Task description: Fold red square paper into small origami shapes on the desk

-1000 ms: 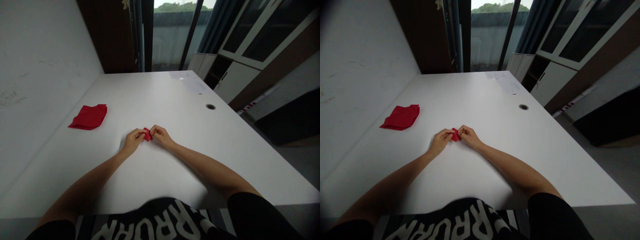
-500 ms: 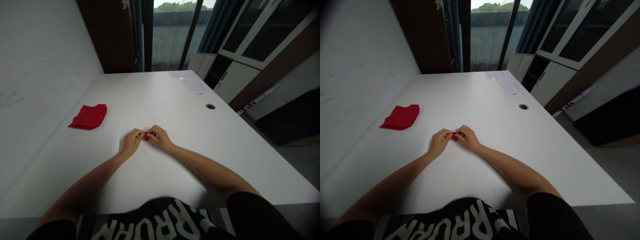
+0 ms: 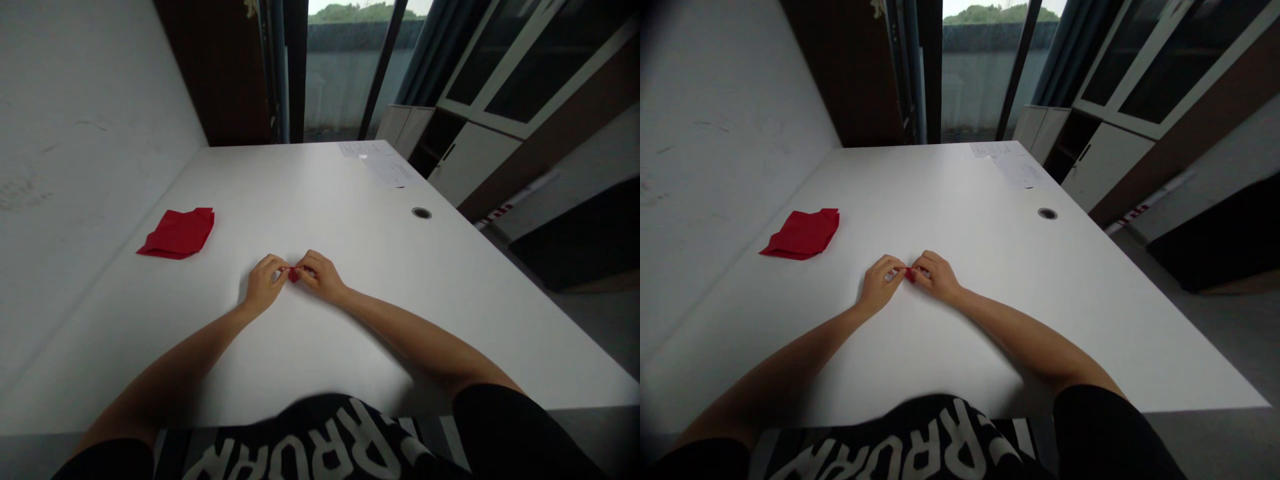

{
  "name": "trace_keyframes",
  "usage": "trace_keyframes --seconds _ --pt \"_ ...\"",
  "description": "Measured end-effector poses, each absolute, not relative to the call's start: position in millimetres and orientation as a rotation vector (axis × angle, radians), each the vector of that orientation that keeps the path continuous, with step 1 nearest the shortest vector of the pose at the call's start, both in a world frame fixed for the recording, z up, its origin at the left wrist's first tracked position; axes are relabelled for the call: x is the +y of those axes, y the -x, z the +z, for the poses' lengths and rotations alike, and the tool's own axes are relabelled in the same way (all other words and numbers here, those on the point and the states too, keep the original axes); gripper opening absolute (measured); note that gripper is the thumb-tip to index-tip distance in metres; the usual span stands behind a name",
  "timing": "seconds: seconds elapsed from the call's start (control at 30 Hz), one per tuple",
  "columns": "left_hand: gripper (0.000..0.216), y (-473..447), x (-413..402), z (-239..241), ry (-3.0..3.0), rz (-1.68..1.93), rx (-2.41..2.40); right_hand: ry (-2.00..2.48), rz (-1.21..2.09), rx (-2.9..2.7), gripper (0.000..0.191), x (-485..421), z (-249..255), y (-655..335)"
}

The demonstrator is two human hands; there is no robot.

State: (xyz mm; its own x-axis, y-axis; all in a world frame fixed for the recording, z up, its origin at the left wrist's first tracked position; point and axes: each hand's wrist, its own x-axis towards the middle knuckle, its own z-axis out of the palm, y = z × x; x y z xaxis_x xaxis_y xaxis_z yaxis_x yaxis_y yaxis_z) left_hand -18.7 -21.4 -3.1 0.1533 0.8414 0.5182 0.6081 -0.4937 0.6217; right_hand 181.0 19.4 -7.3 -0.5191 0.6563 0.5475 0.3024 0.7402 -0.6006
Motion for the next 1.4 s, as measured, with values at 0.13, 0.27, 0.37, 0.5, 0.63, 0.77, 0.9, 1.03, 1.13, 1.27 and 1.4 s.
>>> trace_keyframes --seconds 0.13,0.27,0.37,0.5,0.63,0.77,0.9,1.03,1.13,1.27,1.4 --pt "0.01 17.6 -21.3 -1.1 -2.119 1.271 1.361 0.728 0.604 -2.16 0.011 20.6 -7.9 -181.3" --pt "0.01 16.9 -21.9 -1.2 -2.152 1.236 1.386 0.745 0.579 -2.193 0.007 20.0 -11.2 -180.7" --pt "0.008 16.7 -22.6 -1.2 -2.174 1.214 1.414 0.744 0.582 -2.211 0.008 19.7 -11.9 -180.8" --pt "0.006 16.4 -22.8 -0.1 -2.158 1.198 1.405 0.736 0.582 -2.218 0.009 20.2 -10.1 -181.4" --pt "0.006 17.6 -19.9 -2.7 -2.04 1.242 1.391 0.736 0.574 -2.198 0.008 21.9 -9.6 -182.0" --pt "0.005 20.7 -14.0 -13.1 -1.865 1.31 1.392 0.756 0.601 -2.144 0.009 23.3 -10.5 -182.7" --pt "0.007 23.8 -7.0 -26.4 -1.64 1.363 1.397 0.85 0.636 -2.042 0.01 22.9 -9.8 -183.1" --pt "0.013 25.3 0.1 -34.2 -1.417 1.444 1.313 0.915 0.737 -1.904 0.01 23.2 -10.7 -183.0" --pt "0.017 25.3 3.4 -35.2 -1.215 1.48 1.242 0.914 0.932 -1.779 0.012 25.2 -15.8 -182.5" --pt "0.018 25.5 4.4 -33.6 -0.993 1.54 1.167 0.876 1.136 -1.618 0.017 31.4 -25.7 -180.8" --pt "0.015 25.6 3.9 -32.7 -0.899 1.551 1.119 0.894 1.219 -1.504 0.021 39.6 -32.0 -178.7"
